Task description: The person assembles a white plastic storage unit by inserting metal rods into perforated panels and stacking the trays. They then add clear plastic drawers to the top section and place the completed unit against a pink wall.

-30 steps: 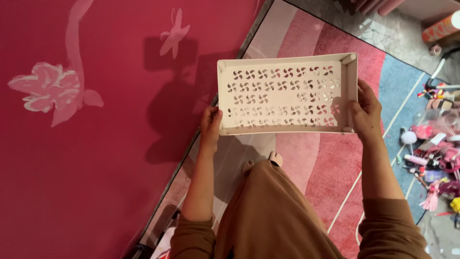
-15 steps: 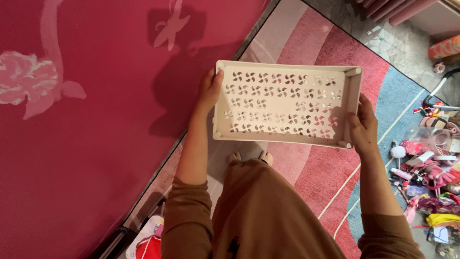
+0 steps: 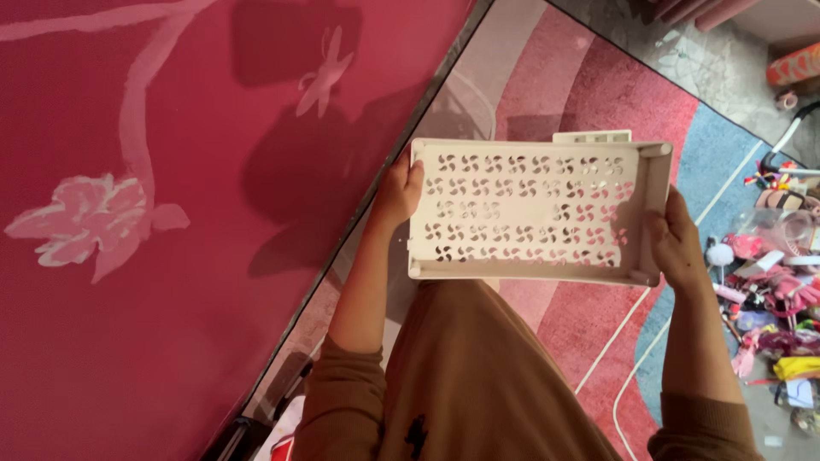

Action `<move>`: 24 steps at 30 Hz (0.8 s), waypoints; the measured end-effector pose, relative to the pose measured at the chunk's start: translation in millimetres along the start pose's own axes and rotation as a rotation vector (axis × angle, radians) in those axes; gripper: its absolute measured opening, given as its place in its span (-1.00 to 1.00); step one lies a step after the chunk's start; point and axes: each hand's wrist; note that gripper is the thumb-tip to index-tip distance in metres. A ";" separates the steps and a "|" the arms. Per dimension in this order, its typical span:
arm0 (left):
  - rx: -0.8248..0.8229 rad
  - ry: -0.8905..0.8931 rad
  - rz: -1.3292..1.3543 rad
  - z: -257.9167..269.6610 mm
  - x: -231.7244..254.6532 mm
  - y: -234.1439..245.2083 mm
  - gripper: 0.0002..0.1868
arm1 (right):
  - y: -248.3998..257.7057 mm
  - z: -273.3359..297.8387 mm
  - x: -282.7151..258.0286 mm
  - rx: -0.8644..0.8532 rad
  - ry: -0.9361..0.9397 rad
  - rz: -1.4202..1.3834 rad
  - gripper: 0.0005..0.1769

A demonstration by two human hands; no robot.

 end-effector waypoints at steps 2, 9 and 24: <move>-0.085 0.251 -0.050 -5.6 2.9 -0.5 -0.53 | -0.6 -4.4 -1.5 0.048 -0.075 0.112 -0.40; -0.186 0.373 -0.094 -14.9 14.6 4.6 -0.49 | 2.4 -6.4 2.1 0.022 -0.052 0.272 -0.48; 0.023 0.195 0.110 -1.5 8.4 -6.9 -0.41 | -9.2 -15.2 51.9 0.043 -0.099 0.376 -0.66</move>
Point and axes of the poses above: each hand's wrist, its own z-axis away from the middle knuckle, its own y-axis out of the back of the hand, x = y × z, and after that the axes turned 10 degrees about z, right-handed
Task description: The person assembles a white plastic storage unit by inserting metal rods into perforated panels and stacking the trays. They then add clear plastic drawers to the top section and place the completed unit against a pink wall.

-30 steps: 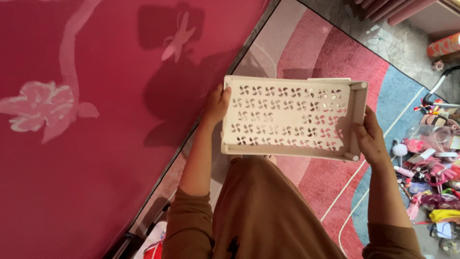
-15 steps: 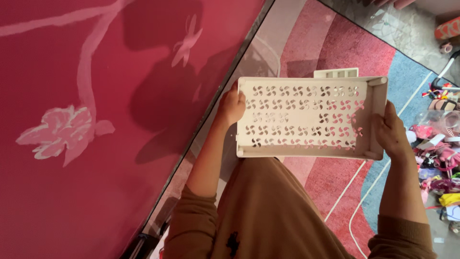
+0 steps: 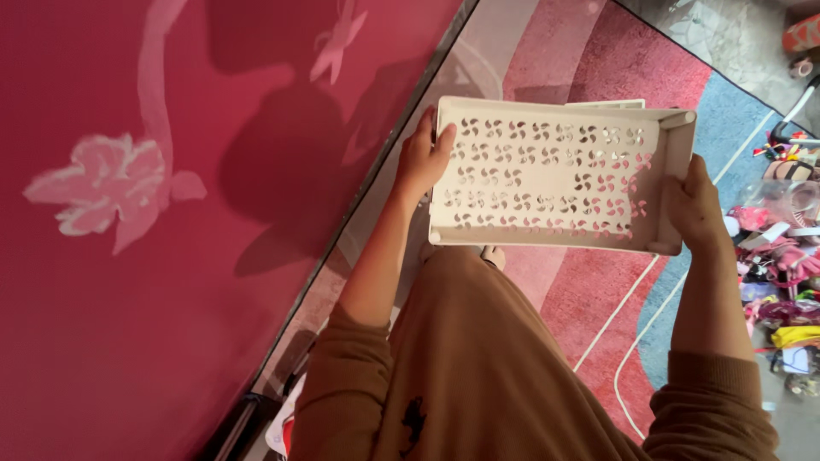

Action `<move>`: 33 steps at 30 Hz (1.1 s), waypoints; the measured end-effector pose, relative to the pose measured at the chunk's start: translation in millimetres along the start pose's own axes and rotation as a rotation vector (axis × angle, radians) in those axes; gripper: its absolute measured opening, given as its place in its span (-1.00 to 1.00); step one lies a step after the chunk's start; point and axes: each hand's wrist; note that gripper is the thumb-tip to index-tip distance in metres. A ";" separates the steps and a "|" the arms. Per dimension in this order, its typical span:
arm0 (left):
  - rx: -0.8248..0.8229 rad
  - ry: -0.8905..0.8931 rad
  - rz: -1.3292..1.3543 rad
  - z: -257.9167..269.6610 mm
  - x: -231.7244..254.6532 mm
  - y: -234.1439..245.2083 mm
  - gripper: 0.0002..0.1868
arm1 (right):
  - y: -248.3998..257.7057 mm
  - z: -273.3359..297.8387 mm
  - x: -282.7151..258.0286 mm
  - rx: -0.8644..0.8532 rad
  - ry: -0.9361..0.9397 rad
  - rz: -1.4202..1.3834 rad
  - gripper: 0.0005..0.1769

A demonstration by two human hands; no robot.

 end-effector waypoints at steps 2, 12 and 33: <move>-0.014 0.160 0.147 26.8 -0.6 6.7 -0.39 | 2.7 1.1 -7.1 0.012 0.011 -0.135 -0.65; -0.106 0.273 0.705 172.7 -73.9 9.0 -0.42 | -72.6 119.2 -227.0 -0.052 1.005 0.019 0.00; -0.078 0.142 0.707 176.8 -129.4 -31.7 -0.53 | -104.2 131.0 -270.5 0.039 1.259 0.833 -0.54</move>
Point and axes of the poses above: each hand's wrist, its own z-axis away from the middle knuckle, its own y-axis out of the back of the hand, x = y × z, and after that the axes turned 10 degrees about z, right-handed
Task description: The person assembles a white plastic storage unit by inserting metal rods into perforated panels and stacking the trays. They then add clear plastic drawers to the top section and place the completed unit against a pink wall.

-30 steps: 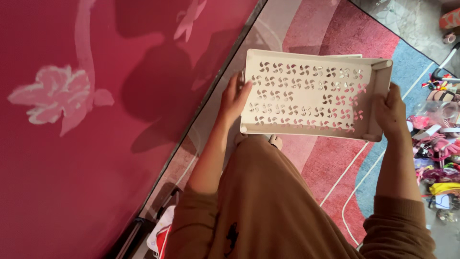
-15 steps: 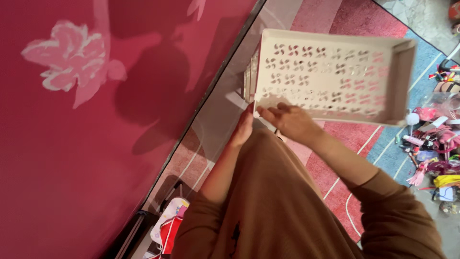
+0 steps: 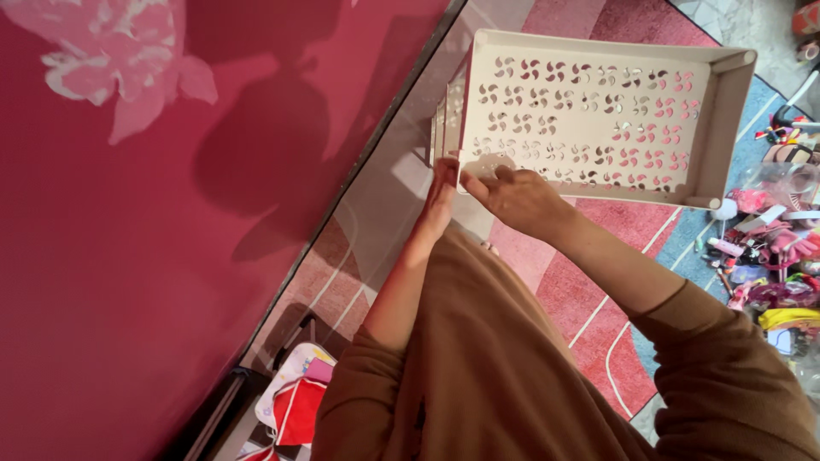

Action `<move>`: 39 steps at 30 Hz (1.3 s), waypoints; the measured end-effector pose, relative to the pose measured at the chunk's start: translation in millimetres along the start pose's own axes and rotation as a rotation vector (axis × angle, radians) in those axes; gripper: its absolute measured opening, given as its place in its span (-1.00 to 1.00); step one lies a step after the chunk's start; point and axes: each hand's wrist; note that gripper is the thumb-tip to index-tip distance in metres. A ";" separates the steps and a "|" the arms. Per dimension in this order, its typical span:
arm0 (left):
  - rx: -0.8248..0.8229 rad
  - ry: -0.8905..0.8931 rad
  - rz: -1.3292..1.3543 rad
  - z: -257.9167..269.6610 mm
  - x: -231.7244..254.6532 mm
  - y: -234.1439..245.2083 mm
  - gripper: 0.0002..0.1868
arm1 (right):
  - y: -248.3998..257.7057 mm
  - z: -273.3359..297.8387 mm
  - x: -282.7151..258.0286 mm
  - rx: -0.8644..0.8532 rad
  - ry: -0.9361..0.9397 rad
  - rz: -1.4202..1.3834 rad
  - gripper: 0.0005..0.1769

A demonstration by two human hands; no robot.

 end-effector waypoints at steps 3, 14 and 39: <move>0.009 -0.062 0.213 9.2 18.8 -15.7 -0.55 | -3.7 2.5 -7.3 0.009 -0.022 0.043 -0.53; 0.139 -0.258 -0.141 -0.1 6.6 -13.7 -0.50 | -36.2 3.2 -14.7 0.051 -0.090 0.030 -0.83; 0.131 -0.119 -0.605 -209.3 109.5 -41.3 -0.41 | -49.9 -60.1 182.3 0.127 -0.439 -0.369 -0.46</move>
Point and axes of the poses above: each hand's wrist, its own z-axis away from the middle knuckle, its own y-axis out of the back of the hand, x = y × z, and after that the axes turned 10 degrees about z, right-handed
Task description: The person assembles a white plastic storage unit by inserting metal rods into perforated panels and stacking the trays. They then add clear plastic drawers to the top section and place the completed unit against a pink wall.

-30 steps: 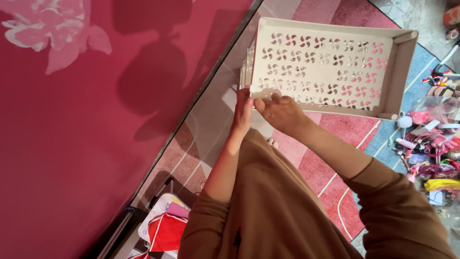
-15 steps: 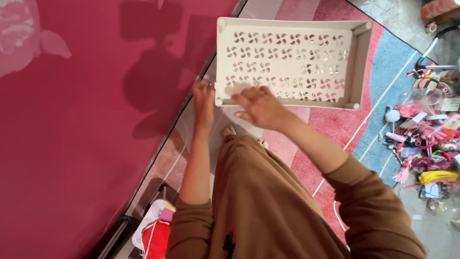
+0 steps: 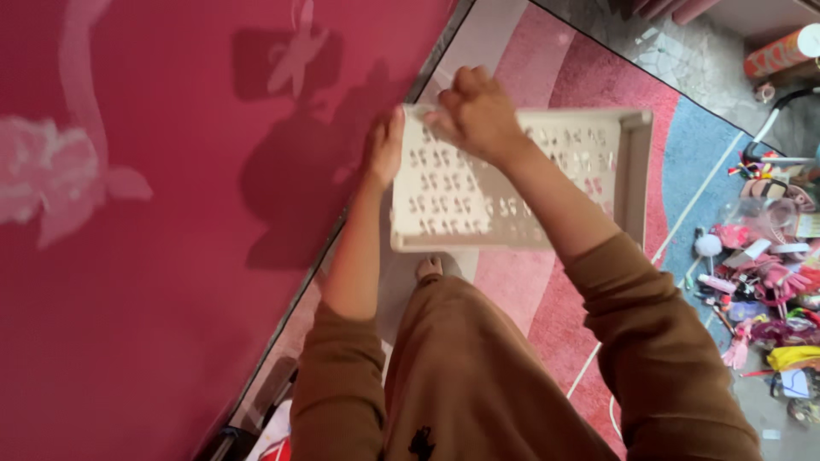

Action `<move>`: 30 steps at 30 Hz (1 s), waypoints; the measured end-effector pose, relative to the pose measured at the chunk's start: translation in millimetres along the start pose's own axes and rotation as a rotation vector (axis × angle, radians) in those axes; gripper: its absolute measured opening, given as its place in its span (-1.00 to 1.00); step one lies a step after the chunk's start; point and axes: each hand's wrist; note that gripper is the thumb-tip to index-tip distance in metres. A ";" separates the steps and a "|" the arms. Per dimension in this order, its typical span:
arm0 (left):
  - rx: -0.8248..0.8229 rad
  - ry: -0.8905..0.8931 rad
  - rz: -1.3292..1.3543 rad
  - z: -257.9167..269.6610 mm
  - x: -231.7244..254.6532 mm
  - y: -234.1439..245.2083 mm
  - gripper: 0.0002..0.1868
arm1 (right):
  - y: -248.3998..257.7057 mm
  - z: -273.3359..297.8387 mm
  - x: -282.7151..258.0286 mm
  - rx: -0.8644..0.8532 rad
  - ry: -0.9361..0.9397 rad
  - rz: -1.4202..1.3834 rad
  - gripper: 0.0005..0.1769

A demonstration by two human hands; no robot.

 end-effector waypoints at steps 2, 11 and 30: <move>-0.027 -0.051 0.070 13.9 -4.5 3.0 -0.44 | -11.3 -30.3 -7.9 -0.176 -0.038 -0.153 -0.31; 0.043 0.005 0.113 35.4 38.9 5.6 -0.53 | -19.8 -62.4 -26.4 -0.610 -0.113 -0.238 -0.04; 0.067 -0.059 -0.200 35.2 52.3 12.3 -0.61 | -0.2 13.3 23.9 0.244 0.071 -0.061 -0.48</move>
Point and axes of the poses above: each hand's wrist, its own z-axis away from the middle knuckle, its own y-axis out of the back of the hand, x = y × z, and after that the axes turned 10 degrees about z, right-handed
